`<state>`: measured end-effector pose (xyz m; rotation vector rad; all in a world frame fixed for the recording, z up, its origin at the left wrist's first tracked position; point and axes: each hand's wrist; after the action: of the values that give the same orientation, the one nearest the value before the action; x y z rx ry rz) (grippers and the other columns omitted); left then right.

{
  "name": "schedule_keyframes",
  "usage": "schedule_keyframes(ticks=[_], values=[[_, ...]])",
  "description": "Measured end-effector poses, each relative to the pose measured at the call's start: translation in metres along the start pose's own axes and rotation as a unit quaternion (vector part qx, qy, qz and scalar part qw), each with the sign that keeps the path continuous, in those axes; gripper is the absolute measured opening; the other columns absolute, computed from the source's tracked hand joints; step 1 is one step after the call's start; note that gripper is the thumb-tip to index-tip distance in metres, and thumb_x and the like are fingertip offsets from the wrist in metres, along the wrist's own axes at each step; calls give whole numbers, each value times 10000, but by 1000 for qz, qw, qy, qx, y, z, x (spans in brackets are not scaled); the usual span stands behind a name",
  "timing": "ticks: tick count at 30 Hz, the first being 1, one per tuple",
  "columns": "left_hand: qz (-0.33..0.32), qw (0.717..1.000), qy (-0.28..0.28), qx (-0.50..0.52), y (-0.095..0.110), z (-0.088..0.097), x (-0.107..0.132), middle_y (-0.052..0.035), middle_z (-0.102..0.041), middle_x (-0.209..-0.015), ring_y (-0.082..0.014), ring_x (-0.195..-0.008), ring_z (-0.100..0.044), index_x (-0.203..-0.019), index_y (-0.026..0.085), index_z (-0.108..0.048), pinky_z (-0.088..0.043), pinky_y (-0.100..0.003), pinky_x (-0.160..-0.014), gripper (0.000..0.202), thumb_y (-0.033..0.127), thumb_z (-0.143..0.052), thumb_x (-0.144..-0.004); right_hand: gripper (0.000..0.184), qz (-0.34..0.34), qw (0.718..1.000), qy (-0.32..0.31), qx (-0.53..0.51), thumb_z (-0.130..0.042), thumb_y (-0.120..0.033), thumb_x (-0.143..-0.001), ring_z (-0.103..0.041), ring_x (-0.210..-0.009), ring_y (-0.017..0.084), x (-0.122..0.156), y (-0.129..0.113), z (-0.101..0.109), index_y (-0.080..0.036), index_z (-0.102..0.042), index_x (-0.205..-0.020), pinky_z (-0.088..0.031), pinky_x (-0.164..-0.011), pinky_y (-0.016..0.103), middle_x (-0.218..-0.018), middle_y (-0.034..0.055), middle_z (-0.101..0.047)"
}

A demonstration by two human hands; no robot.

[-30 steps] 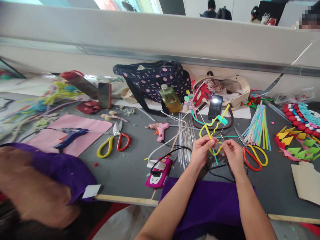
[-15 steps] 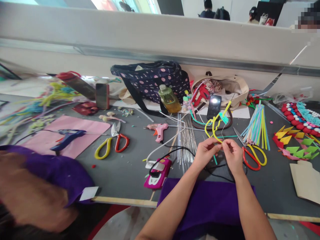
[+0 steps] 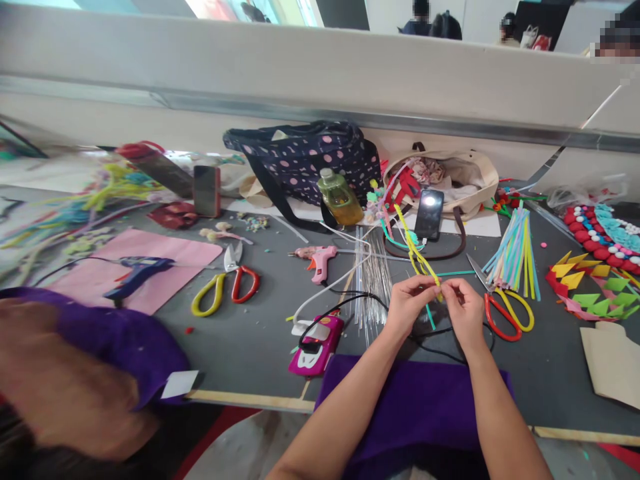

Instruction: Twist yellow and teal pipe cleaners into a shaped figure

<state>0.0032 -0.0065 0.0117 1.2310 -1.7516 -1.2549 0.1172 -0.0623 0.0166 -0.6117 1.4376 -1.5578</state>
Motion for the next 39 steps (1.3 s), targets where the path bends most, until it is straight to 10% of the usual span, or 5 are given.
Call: schedule_keyframes(ticks=[16,32,39], values=[[-133,970,-13,-205,-4,-2,3,-22,-652,-644,-136,-631,-576,-716,196,-746,-455,-251,-636,82,229,-677,-745,102,139,988,30,62,-604,-270,-876,-601,-779,175,-2,-1,3,-212,-686,-854,-475,-652,287,-830,32,-640],[91,994,-30,57,2,-6,2,-21,-643,-675,-142,-630,-641,-724,122,-646,-552,-269,-619,276,366,-768,-684,147,144,983,72,84,-564,-298,-888,-566,-735,161,0,3,0,-199,-628,-800,-457,-642,278,-790,17,-600],[39,994,49,86,11,-2,1,-25,-689,-736,-135,-639,-671,-822,135,-705,-561,-248,-632,290,361,-800,-666,221,25,998,60,15,-576,-403,-875,-611,-676,167,2,3,-1,-194,-641,-843,-501,-633,284,-747,18,-654]])
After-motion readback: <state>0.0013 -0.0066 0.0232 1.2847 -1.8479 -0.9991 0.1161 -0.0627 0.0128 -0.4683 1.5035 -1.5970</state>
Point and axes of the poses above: each hand's wrist, its own x-axis away from the middle knuckle, its own z-axis out of the back of the hand, y = z × x
